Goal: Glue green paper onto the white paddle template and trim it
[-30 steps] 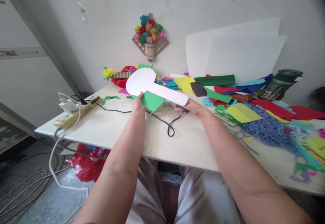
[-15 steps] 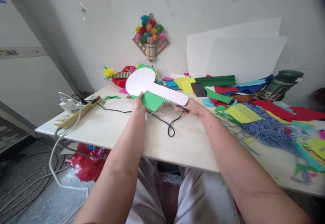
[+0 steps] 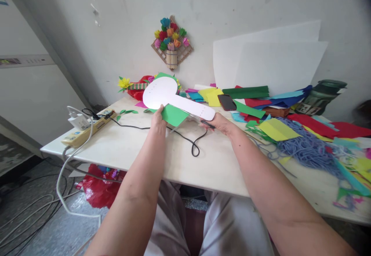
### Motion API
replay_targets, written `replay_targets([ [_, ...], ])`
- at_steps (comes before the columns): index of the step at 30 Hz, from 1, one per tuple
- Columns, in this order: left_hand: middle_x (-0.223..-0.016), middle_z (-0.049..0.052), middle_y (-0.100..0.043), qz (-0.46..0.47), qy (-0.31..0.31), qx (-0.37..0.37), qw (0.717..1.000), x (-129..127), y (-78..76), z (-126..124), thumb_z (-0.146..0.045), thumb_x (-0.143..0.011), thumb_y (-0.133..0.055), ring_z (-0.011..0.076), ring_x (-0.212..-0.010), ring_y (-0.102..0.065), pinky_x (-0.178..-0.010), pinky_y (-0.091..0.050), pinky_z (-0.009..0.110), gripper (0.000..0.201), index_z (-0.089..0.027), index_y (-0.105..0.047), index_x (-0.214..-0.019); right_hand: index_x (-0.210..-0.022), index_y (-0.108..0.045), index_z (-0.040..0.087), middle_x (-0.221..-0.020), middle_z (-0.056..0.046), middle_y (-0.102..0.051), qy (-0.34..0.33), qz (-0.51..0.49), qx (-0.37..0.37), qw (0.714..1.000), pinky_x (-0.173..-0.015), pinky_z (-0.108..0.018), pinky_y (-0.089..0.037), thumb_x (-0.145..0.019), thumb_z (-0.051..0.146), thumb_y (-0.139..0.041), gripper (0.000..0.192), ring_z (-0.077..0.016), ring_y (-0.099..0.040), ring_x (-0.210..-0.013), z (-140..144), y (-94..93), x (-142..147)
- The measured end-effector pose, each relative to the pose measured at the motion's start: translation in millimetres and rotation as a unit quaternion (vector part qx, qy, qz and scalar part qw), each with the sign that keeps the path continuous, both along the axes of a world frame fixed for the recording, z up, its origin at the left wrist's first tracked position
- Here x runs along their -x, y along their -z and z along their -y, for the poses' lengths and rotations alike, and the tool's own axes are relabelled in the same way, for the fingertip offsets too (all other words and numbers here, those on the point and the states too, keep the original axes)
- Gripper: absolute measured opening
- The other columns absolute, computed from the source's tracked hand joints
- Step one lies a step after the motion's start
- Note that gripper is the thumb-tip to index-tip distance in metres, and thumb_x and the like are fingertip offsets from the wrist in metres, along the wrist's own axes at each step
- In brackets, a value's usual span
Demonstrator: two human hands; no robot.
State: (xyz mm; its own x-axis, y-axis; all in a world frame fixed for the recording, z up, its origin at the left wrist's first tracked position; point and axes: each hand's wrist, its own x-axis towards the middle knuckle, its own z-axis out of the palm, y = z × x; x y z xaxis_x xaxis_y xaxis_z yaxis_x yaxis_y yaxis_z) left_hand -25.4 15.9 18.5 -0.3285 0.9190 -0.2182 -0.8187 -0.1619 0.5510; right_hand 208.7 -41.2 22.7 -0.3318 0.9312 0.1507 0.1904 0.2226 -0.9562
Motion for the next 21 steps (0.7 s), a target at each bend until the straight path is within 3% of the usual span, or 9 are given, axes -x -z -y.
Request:
replay_targets([
  [14,-0.065,0.003,-0.065,0.01,-0.004,-0.005,1.0,-4.1,-1.9,1.7,-0.009,-0.075,-0.059,0.0157,-0.063,-0.064,-0.078,-0.051,0.032,0.018,-0.011,-0.06,-0.094,-0.082,-0.06,0.013,-0.064,-0.003,-0.061,0.027,-0.028,0.012,0.999,-0.031,-0.018,-0.03,-0.052,0.026,-0.079,0.038,-0.0091,-0.05,-0.046,4.0,-3.3,5.6],
  [21,-0.062,0.003,-0.064,0.008,0.001,-0.004,1.0,-4.0,-1.5,1.3,-0.01,-0.077,-0.058,0.0148,-0.058,-0.063,-0.078,-0.052,0.033,0.016,-0.01,-0.06,-0.093,-0.08,-0.061,0.013,-0.056,-0.003,-0.059,0.024,-0.039,0.018,0.999,-0.031,-0.019,-0.027,-0.055,0.03,-0.077,0.033,-0.0092,-0.048,-0.043,-0.4,0.4,4.6],
])
